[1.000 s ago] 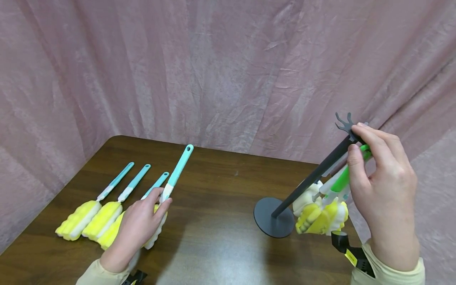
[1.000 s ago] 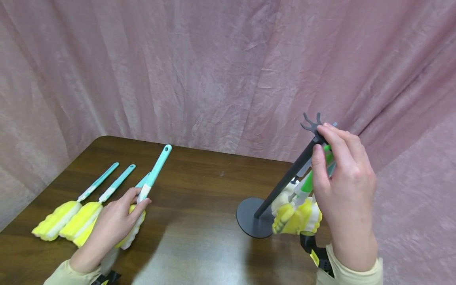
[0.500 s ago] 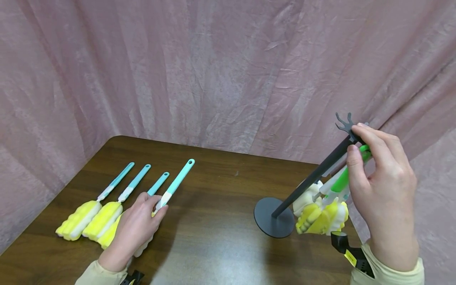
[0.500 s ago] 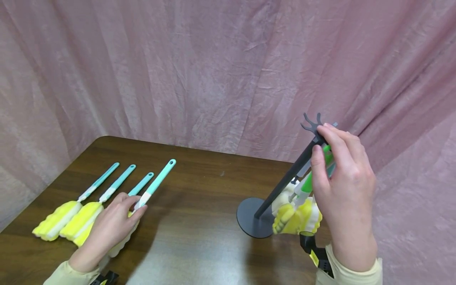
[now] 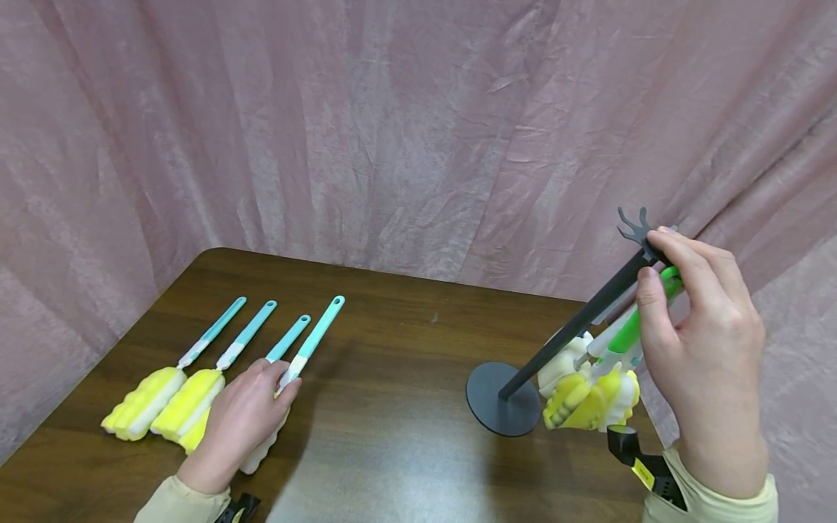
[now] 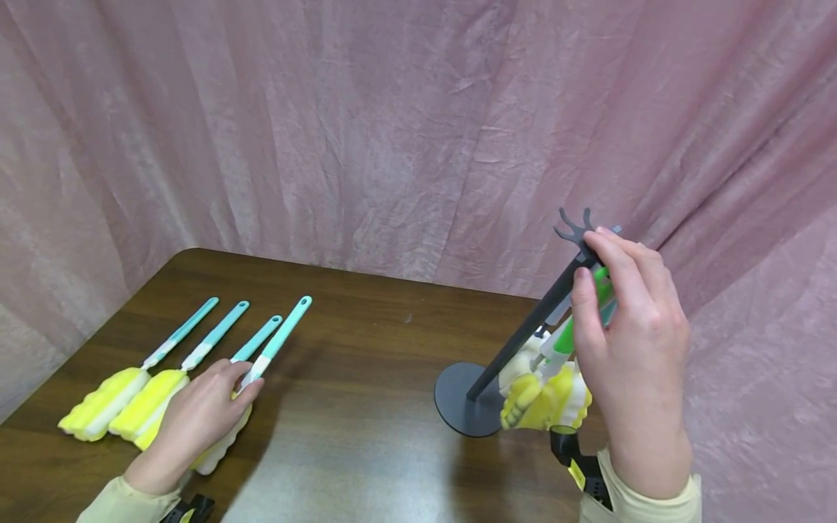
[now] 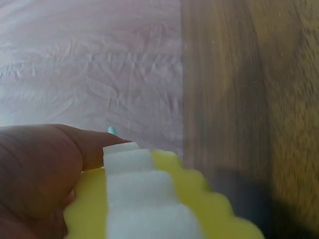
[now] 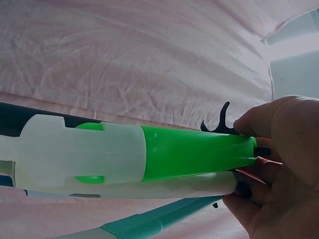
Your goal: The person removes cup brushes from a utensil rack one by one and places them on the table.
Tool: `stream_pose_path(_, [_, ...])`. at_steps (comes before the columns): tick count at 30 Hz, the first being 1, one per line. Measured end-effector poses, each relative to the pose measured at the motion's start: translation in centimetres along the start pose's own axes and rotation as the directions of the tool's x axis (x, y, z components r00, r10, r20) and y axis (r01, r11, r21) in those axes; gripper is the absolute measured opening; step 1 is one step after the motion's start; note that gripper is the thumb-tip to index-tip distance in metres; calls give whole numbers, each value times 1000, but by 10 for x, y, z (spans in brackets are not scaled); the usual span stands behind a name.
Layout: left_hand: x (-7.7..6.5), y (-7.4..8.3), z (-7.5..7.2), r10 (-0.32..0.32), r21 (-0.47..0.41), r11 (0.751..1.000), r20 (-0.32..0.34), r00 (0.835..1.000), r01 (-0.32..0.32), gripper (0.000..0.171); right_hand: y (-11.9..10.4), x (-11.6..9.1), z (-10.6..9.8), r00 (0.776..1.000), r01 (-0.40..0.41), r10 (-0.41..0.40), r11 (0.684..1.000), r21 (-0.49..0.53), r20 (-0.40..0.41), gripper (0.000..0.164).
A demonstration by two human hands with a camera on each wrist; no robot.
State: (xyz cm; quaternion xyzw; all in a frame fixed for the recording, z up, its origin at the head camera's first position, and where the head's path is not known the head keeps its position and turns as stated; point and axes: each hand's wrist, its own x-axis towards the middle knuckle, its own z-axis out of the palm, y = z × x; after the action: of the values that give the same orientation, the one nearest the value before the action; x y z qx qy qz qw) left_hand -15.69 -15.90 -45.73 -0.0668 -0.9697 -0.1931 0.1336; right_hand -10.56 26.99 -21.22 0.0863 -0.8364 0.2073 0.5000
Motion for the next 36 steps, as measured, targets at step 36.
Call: stream_pose_path(36, [8,-2,21,86,134,988,-25,996,-82,21,-4,0,1,1000,-2,2,1000,21,-10,34])
